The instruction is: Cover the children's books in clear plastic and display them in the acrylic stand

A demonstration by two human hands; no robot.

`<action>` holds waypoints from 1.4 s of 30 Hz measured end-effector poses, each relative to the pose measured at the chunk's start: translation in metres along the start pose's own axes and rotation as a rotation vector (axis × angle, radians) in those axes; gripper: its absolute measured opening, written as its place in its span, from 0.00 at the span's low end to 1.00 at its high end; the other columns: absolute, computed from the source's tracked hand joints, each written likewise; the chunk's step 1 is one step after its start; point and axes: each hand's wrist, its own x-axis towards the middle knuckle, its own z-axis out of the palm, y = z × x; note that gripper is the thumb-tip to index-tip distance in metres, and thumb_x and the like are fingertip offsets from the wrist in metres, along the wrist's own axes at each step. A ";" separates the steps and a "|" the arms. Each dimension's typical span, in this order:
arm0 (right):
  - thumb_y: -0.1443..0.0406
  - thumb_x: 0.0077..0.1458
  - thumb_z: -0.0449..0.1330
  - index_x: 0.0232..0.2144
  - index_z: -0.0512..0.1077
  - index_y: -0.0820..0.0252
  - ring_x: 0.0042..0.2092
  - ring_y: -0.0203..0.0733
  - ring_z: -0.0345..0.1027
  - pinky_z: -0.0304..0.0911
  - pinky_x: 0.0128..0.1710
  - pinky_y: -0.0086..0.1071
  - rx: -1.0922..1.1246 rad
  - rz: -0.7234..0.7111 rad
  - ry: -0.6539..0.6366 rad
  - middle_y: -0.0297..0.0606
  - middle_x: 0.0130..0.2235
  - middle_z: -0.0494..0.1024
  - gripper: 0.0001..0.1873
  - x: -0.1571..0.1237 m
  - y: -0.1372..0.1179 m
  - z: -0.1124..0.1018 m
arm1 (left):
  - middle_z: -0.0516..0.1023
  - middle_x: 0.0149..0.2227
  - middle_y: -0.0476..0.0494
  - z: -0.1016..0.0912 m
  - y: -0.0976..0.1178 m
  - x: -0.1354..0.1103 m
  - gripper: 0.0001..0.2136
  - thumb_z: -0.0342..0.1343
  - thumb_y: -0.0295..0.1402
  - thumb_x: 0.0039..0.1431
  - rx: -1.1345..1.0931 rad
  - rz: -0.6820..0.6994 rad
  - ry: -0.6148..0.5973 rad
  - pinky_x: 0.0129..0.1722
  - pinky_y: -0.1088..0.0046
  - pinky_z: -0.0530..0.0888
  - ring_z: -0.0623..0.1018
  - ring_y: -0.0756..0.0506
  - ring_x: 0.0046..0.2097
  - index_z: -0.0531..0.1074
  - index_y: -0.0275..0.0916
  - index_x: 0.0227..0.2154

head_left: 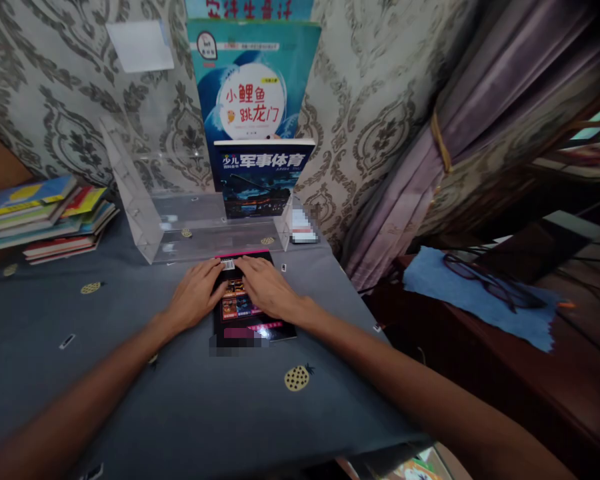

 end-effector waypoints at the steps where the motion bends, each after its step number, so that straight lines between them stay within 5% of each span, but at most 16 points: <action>1: 0.74 0.62 0.50 0.61 0.63 0.64 0.64 0.47 0.62 0.57 0.64 0.46 0.024 -0.021 -0.016 0.51 0.61 0.70 0.25 0.009 -0.004 0.004 | 0.72 0.60 0.32 0.000 0.001 0.000 0.19 0.47 0.36 0.69 -0.005 0.006 -0.001 0.58 0.54 0.70 0.72 0.37 0.60 0.67 0.33 0.57; 8: 0.76 0.58 0.54 0.58 0.64 0.69 0.63 0.49 0.64 0.57 0.64 0.44 0.068 -0.059 -0.067 0.55 0.61 0.70 0.25 0.041 -0.010 0.021 | 0.75 0.56 0.31 -0.003 0.002 0.002 0.17 0.45 0.35 0.69 0.004 0.032 -0.016 0.56 0.53 0.72 0.75 0.36 0.56 0.68 0.32 0.54; 27: 0.68 0.65 0.54 0.59 0.67 0.63 0.63 0.50 0.65 0.60 0.64 0.50 -0.018 0.138 0.052 0.52 0.59 0.74 0.20 -0.008 0.039 -0.003 | 0.71 0.62 0.32 0.003 0.000 0.002 0.20 0.41 0.38 0.71 0.019 0.029 -0.008 0.58 0.55 0.69 0.71 0.38 0.63 0.67 0.35 0.58; 42: 0.70 0.62 0.54 0.54 0.71 0.60 0.55 0.48 0.73 0.67 0.58 0.46 0.080 0.247 0.156 0.46 0.54 0.78 0.19 -0.015 0.055 -0.003 | 0.72 0.61 0.34 0.001 0.005 0.003 0.20 0.42 0.38 0.71 0.022 0.009 -0.010 0.59 0.55 0.69 0.70 0.39 0.63 0.67 0.36 0.58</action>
